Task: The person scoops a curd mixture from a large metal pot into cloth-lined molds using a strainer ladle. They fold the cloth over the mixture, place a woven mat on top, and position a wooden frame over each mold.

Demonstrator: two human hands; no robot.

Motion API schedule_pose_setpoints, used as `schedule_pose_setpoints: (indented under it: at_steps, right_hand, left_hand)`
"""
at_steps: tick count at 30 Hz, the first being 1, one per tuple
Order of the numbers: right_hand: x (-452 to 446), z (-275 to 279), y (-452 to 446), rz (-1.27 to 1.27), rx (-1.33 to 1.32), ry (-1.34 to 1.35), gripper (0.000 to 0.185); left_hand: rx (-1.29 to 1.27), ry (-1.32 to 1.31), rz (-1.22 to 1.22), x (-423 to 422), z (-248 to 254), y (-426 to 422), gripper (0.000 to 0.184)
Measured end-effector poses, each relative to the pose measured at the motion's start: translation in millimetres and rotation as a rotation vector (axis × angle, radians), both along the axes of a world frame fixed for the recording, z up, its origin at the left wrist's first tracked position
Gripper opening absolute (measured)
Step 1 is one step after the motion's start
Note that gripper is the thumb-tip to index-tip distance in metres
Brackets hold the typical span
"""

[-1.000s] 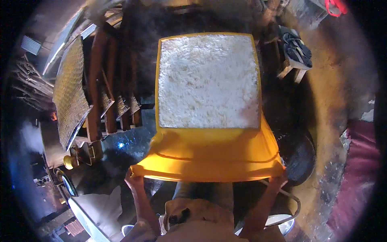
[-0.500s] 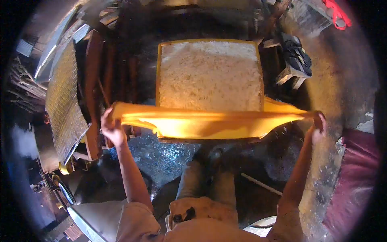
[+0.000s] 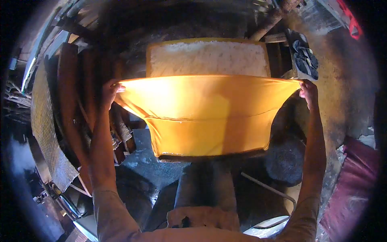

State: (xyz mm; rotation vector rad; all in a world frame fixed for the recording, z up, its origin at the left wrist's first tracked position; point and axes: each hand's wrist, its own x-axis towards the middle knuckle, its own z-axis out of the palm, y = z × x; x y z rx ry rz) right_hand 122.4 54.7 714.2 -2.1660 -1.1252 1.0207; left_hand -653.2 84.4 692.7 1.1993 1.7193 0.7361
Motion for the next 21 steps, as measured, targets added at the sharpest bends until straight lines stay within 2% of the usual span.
schedule_pose_setpoints:
  at_steps: [2,4,6,7,8,9,10,11,12,13,14,15,17,20,21]
  right_hand:
    - [4.5,-10.6,16.7,0.093,0.247,0.047,0.023]
    - [3.5,-6.0,31.2,0.044,0.166,0.320,0.019]
    - [2.2,-6.0,49.5,0.017,0.155,0.595,0.018]
    - [-7.4,-11.0,56.0,0.108,0.258,0.413,0.010]
    - [-14.5,-1.7,61.6,0.198,0.148,0.302,0.012]
    - [-18.4,0.7,64.9,0.350,0.150,0.221,0.016]
    - [-23.1,2.3,69.1,0.505,0.150,0.142,0.019]
    - [-32.4,14.2,73.3,0.538,0.067,0.179,0.023]
    - [-23.5,7.5,79.0,0.695,0.068,0.056,0.031]
    - [-24.2,8.0,83.5,0.740,0.096,-0.002,0.026]
    - [-23.9,9.7,85.5,0.785,0.121,-0.062,0.022]
    - [-19.1,3.7,86.5,0.677,0.052,0.082,0.012]
    - [-5.0,-8.6,92.0,0.597,0.021,0.099,0.010]
    - [11.6,-16.5,109.3,0.528,0.080,0.044,0.020]
    - [14.8,-24.3,116.1,0.478,0.099,-0.001,0.021]
  left_hand:
    - [0.044,0.111,-0.080,-12.6,-14.6,13.4,0.017]
    - [0.020,0.197,-0.097,-13.2,-16.4,15.9,0.014]
    - [-0.006,0.279,0.029,-9.7,-27.9,15.1,0.015]
    - [0.010,0.321,0.101,0.2,-32.7,13.7,0.017]
    - [-0.070,0.253,0.223,7.9,-32.6,8.5,0.025]
    - [-0.142,0.184,0.352,14.1,-34.0,2.8,0.033]
    - [-0.076,-0.074,0.425,20.2,-37.4,-1.4,0.034]
    - [-0.007,-0.329,0.492,24.4,-46.5,-6.8,0.036]
    - [0.068,-0.587,0.552,25.4,-62.1,-8.2,0.037]
    - [-0.005,-0.671,0.538,-9.7,-97.4,-11.1,0.041]
    - [0.063,-0.433,0.433,-12.6,-94.1,-10.4,0.040]
    - [0.125,-0.197,0.322,-8.6,-79.5,-7.3,0.038]
    - [-0.072,0.010,0.366,-7.4,-39.3,18.0,0.031]
    - [-0.195,0.039,-0.019,-31.3,-16.4,43.6,0.026]
    - [-0.247,-0.016,-0.061,-30.4,-12.7,51.7,0.024]
